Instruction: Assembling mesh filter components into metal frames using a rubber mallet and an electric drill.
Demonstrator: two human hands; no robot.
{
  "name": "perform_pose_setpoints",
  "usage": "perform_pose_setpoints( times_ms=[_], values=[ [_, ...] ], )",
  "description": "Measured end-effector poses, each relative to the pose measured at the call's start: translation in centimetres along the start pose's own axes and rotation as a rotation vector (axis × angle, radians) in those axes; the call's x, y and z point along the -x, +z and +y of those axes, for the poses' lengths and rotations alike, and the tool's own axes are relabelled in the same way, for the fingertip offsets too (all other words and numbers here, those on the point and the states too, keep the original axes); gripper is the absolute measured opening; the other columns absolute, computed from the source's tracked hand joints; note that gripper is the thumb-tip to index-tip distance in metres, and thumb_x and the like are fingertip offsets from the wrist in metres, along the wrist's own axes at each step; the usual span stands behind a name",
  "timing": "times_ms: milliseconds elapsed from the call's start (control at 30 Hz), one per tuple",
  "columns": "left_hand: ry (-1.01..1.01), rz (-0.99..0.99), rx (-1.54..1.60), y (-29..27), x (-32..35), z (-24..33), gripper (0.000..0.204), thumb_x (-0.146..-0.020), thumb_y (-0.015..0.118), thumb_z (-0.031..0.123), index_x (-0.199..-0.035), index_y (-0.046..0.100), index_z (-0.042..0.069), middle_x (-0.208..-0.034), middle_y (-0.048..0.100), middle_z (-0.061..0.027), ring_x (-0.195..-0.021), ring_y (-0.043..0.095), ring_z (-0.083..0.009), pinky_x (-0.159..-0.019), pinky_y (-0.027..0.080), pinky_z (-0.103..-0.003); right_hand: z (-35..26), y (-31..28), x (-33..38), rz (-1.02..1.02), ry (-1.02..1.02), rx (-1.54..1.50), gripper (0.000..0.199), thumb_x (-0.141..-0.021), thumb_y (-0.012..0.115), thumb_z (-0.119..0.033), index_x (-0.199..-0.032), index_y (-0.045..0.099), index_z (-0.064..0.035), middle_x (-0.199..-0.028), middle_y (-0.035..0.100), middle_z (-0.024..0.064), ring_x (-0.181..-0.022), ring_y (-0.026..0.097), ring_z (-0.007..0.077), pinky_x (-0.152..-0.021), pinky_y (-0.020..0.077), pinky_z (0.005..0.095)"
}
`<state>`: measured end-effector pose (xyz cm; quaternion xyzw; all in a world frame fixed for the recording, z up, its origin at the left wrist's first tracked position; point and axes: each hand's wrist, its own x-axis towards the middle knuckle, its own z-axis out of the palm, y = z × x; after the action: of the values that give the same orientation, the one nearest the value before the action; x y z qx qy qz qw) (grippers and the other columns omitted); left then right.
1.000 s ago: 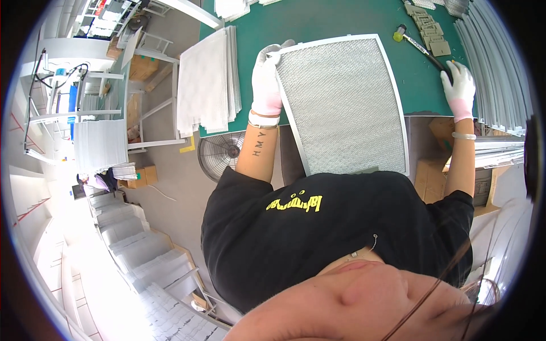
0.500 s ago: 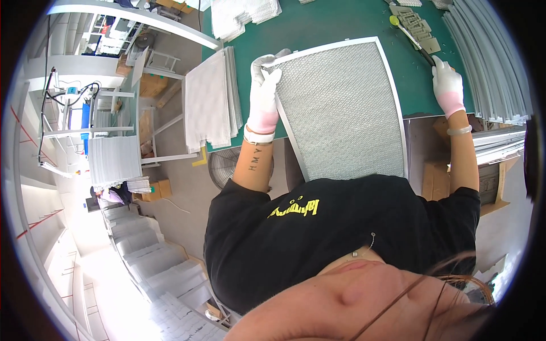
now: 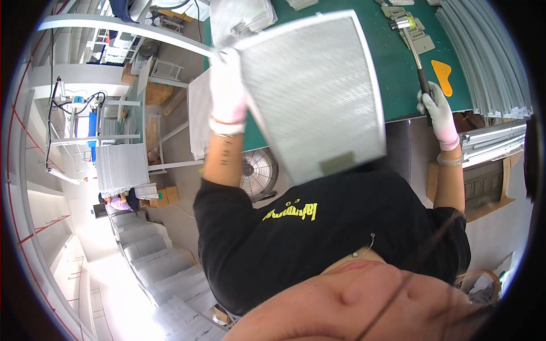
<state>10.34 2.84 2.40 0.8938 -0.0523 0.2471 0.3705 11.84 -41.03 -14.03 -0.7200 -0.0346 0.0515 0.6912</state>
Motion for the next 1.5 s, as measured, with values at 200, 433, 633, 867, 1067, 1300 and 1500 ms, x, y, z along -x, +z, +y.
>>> perform_pose_setpoints(
  times_ms=[200,433,633,867,1067,1300,1500],
  values=[
    [0.120,-0.355,0.204,-5.5,-9.0,13.4,0.036,-0.106,0.049,0.026,-0.137,0.053,0.008,-0.116,0.067,-0.0134,-0.104,0.065,-0.0178,-0.092,0.052,-0.033,0.4,0.2,2.7,-0.213,0.056,-0.362,0.035,-0.106,0.049,-0.034,-0.118,0.049,-0.0015,-0.074,0.045,-0.0013,-0.052,0.037,0.0057,-0.057,0.0383,0.0224],
    [0.700,-1.096,-0.003,8.5,-7.9,11.1,0.040,-0.101,0.054,0.021,-0.138,0.052,0.007,-0.119,0.069,-0.0073,-0.101,0.067,-0.0228,-0.091,0.052,-0.035,-0.4,4.8,3.9,-0.059,-0.129,-0.362,0.033,-0.106,0.049,-0.023,-0.128,0.046,0.0008,-0.084,0.058,0.0060,-0.058,0.047,0.0060,-0.059,0.0426,0.0207],
    [0.998,-0.377,-0.280,8.8,-6.5,8.6,0.034,-0.088,0.071,0.019,-0.120,0.066,0.009,-0.093,0.073,-0.0063,-0.072,0.069,-0.0251,-0.069,0.056,-0.034,-2.6,7.1,5.1,0.061,-0.282,-0.355,0.070,-0.104,0.053,-0.029,-0.158,0.018,-0.0014,-0.089,0.059,0.0085,-0.059,0.046,0.0056,-0.056,0.0410,0.0187],
    [0.923,-0.340,-0.415,9.3,-4.7,9.1,0.013,-0.090,0.068,0.019,-0.097,0.066,0.009,-0.078,0.067,-0.0066,-0.067,0.065,-0.0244,-0.061,0.052,-0.035,-1.2,13.8,7.0,0.114,-0.517,-0.450,0.063,-0.108,0.044,-0.031,-0.159,0.015,-0.0061,-0.079,0.051,0.0045,-0.054,0.044,0.0092,-0.049,0.0394,0.0221],
    [0.913,-0.322,-0.414,9.1,-4.5,8.7,0.014,-0.089,0.069,0.019,-0.097,0.066,0.008,-0.078,0.068,-0.0064,-0.067,0.065,-0.0242,-0.061,0.051,-0.034,-0.7,15.5,6.1,0.354,-0.624,-0.610,0.059,-0.104,0.043,-0.009,-0.158,0.020,-0.0037,-0.085,0.053,0.0066,-0.060,0.045,0.0100,-0.054,0.0414,0.0222],
    [0.947,-0.232,-0.446,9.5,-4.4,8.3,0.013,-0.088,0.069,0.019,-0.096,0.066,0.009,-0.077,0.066,-0.0051,-0.066,0.065,-0.0230,-0.060,0.051,-0.033,-1.1,13.2,6.4,0.178,-0.434,-0.249,0.060,-0.101,0.044,-0.003,-0.157,0.022,-0.0032,-0.084,0.059,0.0041,-0.063,0.049,0.0085,-0.057,0.0460,0.0223],
    [0.906,-0.045,-0.400,11.4,-3.2,7.9,0.025,-0.081,0.076,0.030,-0.093,0.065,0.011,-0.077,0.061,-0.0027,-0.073,0.062,-0.0223,-0.078,0.051,-0.040,-5.5,4.4,4.0,0.365,-0.485,-0.028,0.058,-0.105,0.047,-0.011,-0.157,0.023,-0.0046,-0.081,0.054,0.0025,-0.062,0.046,0.0062,-0.056,0.0402,0.0190]
  ],
)
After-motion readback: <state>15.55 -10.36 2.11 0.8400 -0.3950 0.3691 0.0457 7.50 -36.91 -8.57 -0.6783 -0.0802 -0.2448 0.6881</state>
